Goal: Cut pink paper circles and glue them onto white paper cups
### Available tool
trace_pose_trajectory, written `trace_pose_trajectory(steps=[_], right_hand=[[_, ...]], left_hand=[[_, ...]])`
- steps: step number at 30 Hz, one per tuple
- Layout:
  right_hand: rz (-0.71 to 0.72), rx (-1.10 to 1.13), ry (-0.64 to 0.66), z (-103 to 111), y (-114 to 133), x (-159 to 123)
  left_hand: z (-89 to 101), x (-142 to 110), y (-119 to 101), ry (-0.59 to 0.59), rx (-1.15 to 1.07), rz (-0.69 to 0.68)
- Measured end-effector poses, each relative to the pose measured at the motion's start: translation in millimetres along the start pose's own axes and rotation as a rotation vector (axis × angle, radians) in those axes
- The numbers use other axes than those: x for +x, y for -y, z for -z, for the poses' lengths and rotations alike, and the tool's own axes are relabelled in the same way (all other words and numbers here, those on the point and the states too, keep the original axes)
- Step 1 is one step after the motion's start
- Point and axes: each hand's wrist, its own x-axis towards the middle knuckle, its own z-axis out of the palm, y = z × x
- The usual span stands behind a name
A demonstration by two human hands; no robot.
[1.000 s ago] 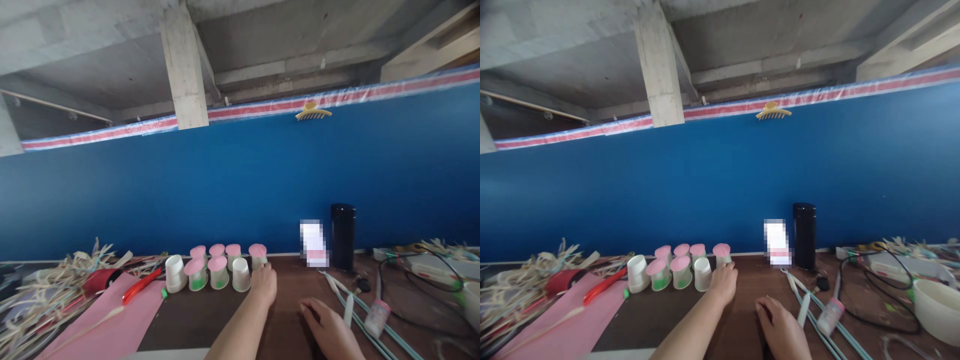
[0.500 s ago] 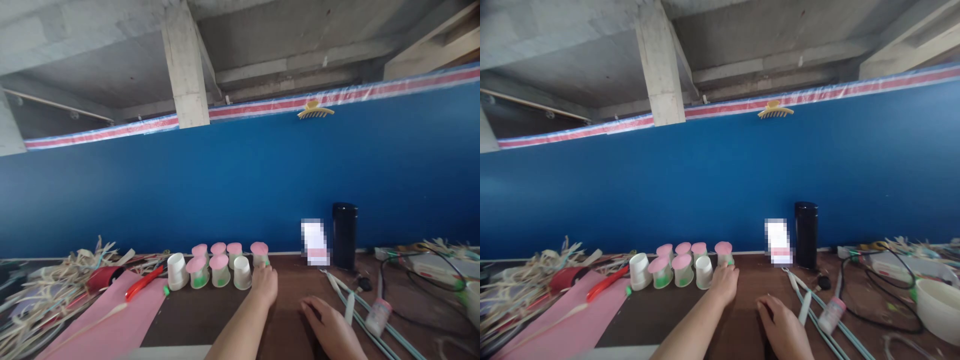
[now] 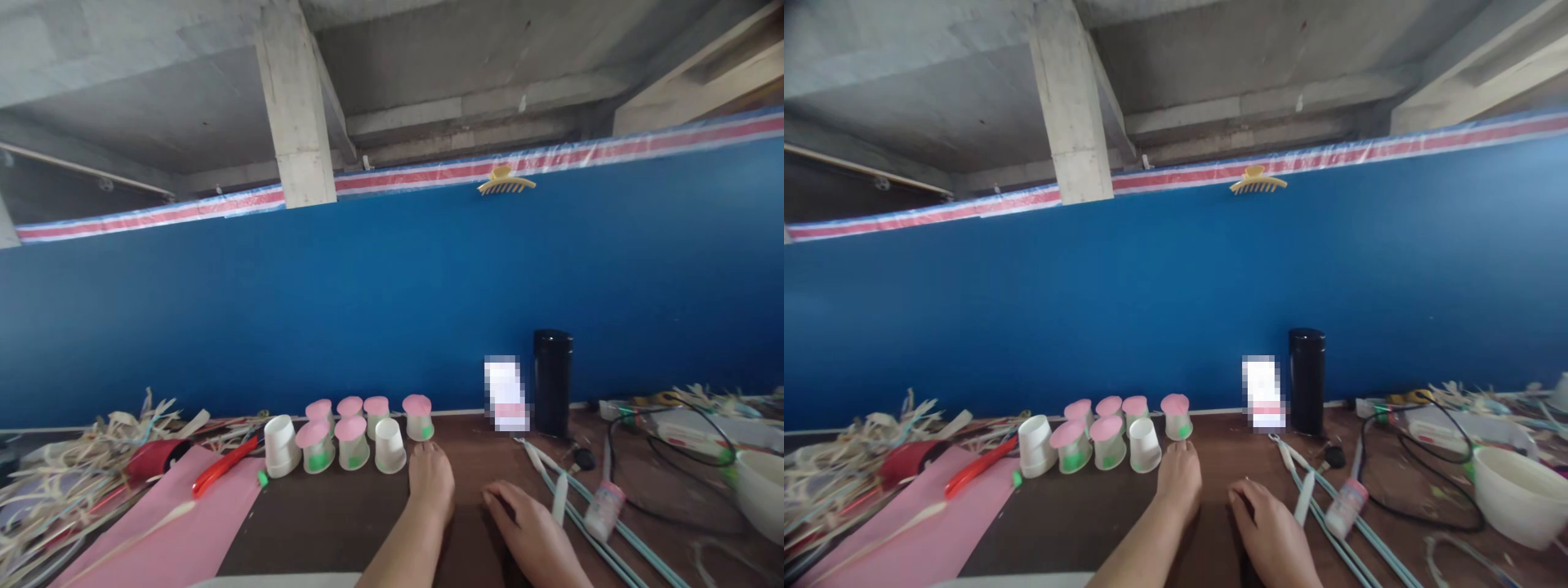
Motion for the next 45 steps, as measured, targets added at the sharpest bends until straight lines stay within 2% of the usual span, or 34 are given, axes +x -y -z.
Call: trace_pose_trajectory(steps=[11,24,37,41,45], right_hand=[[-0.01,0.01,0.025,0.4,1.2,0.0],[-0.005,0.004,0.05,2.4,2.9,-0.2],[-0.011,-0.004,0.047,1.7,1.2,-1.0],[-0.006,0.005,0.049,2.6,2.8,-0.6],[0.0,0.02,0.049,2.9,3.3,-0.3]], left_hand=[[-3.9,-1.5,11.7,-0.022,-0.022,0.077],[-10.4,5.0,12.2,-0.081,-0.045,0.119],[-12.6,9.5,13.4,-0.077,-0.042,0.128],[-5.7,4.8,11.4,-0.082,-0.038,0.084],[3.9,0.9,11.2,-0.091,-0.052,-0.061]])
